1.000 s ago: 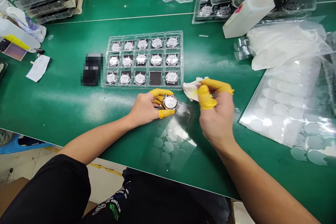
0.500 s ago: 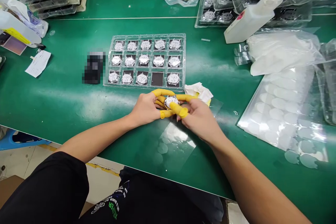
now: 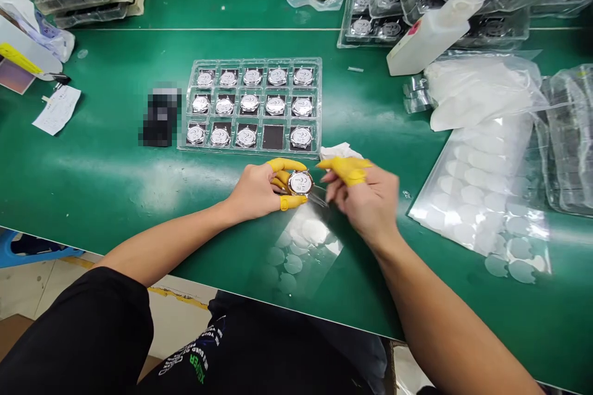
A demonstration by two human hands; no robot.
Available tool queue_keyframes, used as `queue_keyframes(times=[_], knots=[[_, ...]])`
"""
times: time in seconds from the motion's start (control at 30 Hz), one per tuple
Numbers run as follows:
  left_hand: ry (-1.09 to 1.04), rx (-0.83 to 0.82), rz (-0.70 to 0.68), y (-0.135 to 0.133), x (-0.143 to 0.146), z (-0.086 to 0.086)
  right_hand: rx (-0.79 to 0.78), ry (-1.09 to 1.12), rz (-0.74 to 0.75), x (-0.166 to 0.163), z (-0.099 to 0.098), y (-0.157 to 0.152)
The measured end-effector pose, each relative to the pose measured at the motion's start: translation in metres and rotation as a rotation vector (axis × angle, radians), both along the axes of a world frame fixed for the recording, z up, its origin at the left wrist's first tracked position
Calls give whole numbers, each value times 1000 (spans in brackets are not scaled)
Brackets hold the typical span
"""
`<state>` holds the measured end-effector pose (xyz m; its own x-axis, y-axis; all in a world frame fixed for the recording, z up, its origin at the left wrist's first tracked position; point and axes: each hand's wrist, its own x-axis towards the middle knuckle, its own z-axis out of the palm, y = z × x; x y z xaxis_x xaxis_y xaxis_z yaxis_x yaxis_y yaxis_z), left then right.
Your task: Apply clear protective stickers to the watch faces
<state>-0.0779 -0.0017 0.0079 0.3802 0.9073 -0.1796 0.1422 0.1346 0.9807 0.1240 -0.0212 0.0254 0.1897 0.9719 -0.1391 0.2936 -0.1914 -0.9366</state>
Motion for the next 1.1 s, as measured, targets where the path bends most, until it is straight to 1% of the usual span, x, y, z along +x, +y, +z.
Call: queue_keyframes(times=[0.03, 0.07, 0.1, 0.13, 0.2, 0.23, 0.33, 0.37, 0.4, 0.43, 0.5, 0.53, 0.63, 0.7, 0.77, 0.83, 0.9, 0.97, 1.0, 1.03, 1.1], knots=[[13, 10, 4, 0, 0, 0, 110, -158, -52, 9, -2, 3], [24, 16, 5, 0, 0, 0, 186, -309, -85, 18, -4, 6], [31, 20, 2, 0, -1, 0, 211, -435, -88, 27, -7, 10], [34, 23, -1, 0, -1, 0, 190, -522, -67, 35, -9, 14], [33, 24, -5, 1, -2, 0, 108, -581, -44, 48, -11, 22], [33, 25, -3, 1, -2, 0, 88, -581, -76, 52, -10, 24], [38, 39, 6, 1, -1, 0, 139, -624, -260, 61, -2, 25], [42, 46, 7, 1, -1, 0, 153, -661, -261, 62, 0, 23], [44, 52, 7, 1, -1, 0, 143, -698, -210, 63, 1, 21], [46, 57, 7, 1, -1, 0, 110, -724, -124, 64, 1, 19], [50, 58, 6, 2, -1, 0, 9, -749, 67, 63, -2, 15], [51, 56, 6, 2, -1, 1, -34, -759, 128, 63, -3, 14], [42, 47, 7, 2, -1, 1, -90, -796, 188, 63, -1, 12], [34, 40, 6, 3, -1, 2, -76, -822, 150, 64, 8, 11], [29, 33, 2, 3, 0, 2, 0, -832, 59, 64, 19, 8], [28, 30, -1, 3, 0, 3, 115, -823, -19, 64, 27, 5], [32, 30, -1, 3, -1, 4, 241, -733, -22, 60, 26, 3], [35, 28, 1, 3, -1, 4, 366, -550, 26, 52, 17, 1], [34, 25, 2, 2, -1, 4, 434, -468, 76, 46, 12, 0], [30, 22, 2, 2, -1, 4, 510, -421, 139, 39, 6, -2], [19, 21, 1, 2, -1, 2, 680, -452, 259, 24, -2, -4]])
